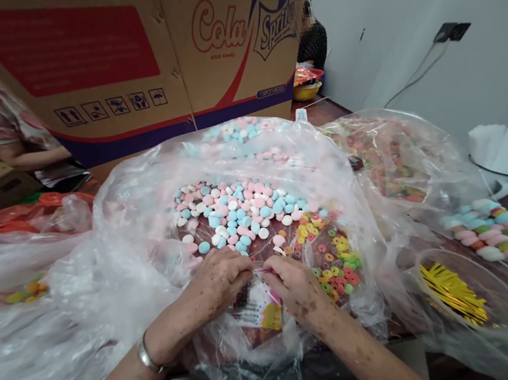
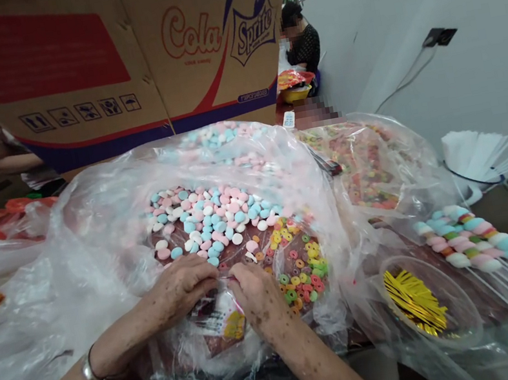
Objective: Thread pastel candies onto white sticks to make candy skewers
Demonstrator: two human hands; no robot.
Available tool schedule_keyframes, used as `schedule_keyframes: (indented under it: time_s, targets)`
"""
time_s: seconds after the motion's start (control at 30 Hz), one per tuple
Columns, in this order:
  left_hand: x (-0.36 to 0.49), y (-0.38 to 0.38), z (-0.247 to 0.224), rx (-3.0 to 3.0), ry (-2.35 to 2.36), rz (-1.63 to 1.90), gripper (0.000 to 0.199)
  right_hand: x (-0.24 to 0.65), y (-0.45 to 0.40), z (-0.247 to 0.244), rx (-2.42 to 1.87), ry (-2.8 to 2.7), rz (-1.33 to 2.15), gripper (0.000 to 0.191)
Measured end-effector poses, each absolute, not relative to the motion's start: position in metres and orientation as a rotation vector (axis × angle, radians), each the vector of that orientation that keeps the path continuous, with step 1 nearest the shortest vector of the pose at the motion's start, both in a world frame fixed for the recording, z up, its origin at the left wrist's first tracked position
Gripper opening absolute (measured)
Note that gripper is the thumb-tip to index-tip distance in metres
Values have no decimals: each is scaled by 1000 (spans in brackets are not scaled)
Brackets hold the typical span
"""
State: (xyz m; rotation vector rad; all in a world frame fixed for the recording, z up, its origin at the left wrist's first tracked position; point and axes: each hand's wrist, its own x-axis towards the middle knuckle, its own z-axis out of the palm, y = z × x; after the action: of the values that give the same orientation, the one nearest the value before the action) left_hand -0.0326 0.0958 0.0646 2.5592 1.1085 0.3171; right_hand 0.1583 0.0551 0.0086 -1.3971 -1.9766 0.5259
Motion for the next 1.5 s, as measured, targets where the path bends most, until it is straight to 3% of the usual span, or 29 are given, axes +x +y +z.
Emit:
schedule_keyframes:
  time_s: [0.17,0.27,0.4,0.57,0.7,1.1,1.23,1.43,1.5]
  targets:
    - [-34,95,72,2520,1058,505,19,165,51,26,-1319,-1861,400,26]
    - [-29,92,80,2446,1010,528,17,170,48,39,-1175,-1869,362,8]
    - [-21,87,79,2314,996,529,7,178,45,48,-1142,-1876,215,18]
    - [-12,87,68,2261,884,550,29,185,39,48,-1137,-1800,72,28]
    - [-4,85,71,2167,788,509,34,189,35,48,-1195,-1723,95,35]
    - [1,87,68,1699,739,376,36,191,33,44,-1183,-1716,80,38]
    - [5,87,69,1733,730,384,24,197,32,49,-1112,-1801,19,38]
    - [8,92,67,1721,769,452,23,206,24,51,-1189,-1770,379,12]
    - [8,92,64,1710,767,468,24,207,20,49,-1252,-1706,510,33]
